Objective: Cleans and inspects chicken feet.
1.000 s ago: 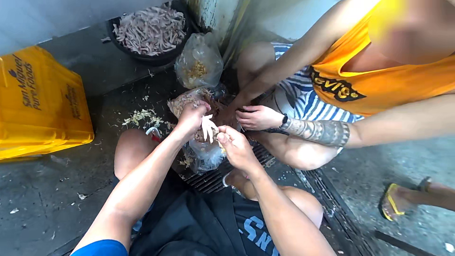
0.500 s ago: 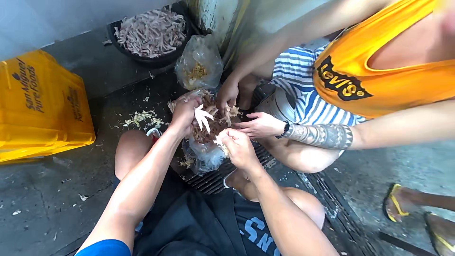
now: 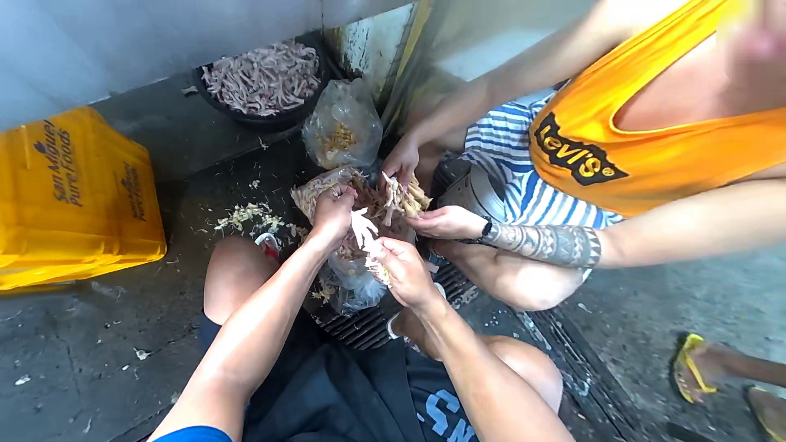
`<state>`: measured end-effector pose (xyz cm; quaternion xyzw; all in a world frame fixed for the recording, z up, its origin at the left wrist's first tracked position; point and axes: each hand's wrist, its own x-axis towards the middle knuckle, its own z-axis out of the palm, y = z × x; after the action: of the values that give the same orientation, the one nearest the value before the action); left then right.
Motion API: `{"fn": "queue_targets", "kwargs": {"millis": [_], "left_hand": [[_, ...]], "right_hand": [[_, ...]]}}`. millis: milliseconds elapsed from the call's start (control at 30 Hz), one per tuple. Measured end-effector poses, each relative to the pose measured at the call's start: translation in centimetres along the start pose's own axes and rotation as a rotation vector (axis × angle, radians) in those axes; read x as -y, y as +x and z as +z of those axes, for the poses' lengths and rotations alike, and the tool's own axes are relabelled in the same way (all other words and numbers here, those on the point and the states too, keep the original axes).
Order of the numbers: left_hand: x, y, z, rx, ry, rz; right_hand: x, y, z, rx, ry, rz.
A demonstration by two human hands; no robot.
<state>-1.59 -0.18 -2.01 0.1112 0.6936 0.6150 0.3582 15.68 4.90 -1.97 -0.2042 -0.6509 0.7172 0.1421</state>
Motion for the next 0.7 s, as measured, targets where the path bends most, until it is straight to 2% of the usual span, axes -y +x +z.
{"fn": "queue_targets", "kwargs": {"millis": [100, 167, 233, 300, 367, 400, 467, 533, 667, 700], "left_hand": [[0.8, 3.3, -2.8, -0.169, -0.016, 0.02], [0.7, 5.4, -5.3, -0.369, -0.046, 0.004], [0.6, 5.8, -6.6, -0.474, 0.116, 0.024], [1.5, 4.6, -6.5, -0.357, 0.426, -0.016], [4.1, 3.8, -5.7, -0.163, 0.651, -0.148], [5.5, 3.7, -5.4, -0.097, 0.694, -0.21], [6.3, 5.4, -5.6, -0.071, 0.7, -0.282], [4.3, 8.3, -6.7, -0.13, 0.616, -0.254], [-5.4, 14.8, -8.3, -0.292, 0.122, 0.072], [-7.8, 15.4, -8.2, -0.321, 0.073, 0.14]], "right_hand": [[1.6, -1.3, 0.8, 0.012, 0.046, -0.077], [2.4, -2.4, 1.1, -0.006, 0.132, -0.108], [2.6, -2.4, 0.5, -0.022, 0.244, -0.102], [2.9, -2.3, -0.8, -0.022, 0.37, -0.074], [3.5, -2.3, -2.2, -0.004, 0.462, -0.072], [3.9, -2.2, -2.9, 0.01, 0.492, -0.091], [4.8, -2.0, -4.4, 0.045, 0.525, -0.139], [5.1, -1.9, -5.8, 0.06, 0.535, -0.187], [5.1, -1.6, -7.9, -0.005, 0.584, -0.25], [5.2, -1.6, -8.2, -0.036, 0.597, -0.257]]}}
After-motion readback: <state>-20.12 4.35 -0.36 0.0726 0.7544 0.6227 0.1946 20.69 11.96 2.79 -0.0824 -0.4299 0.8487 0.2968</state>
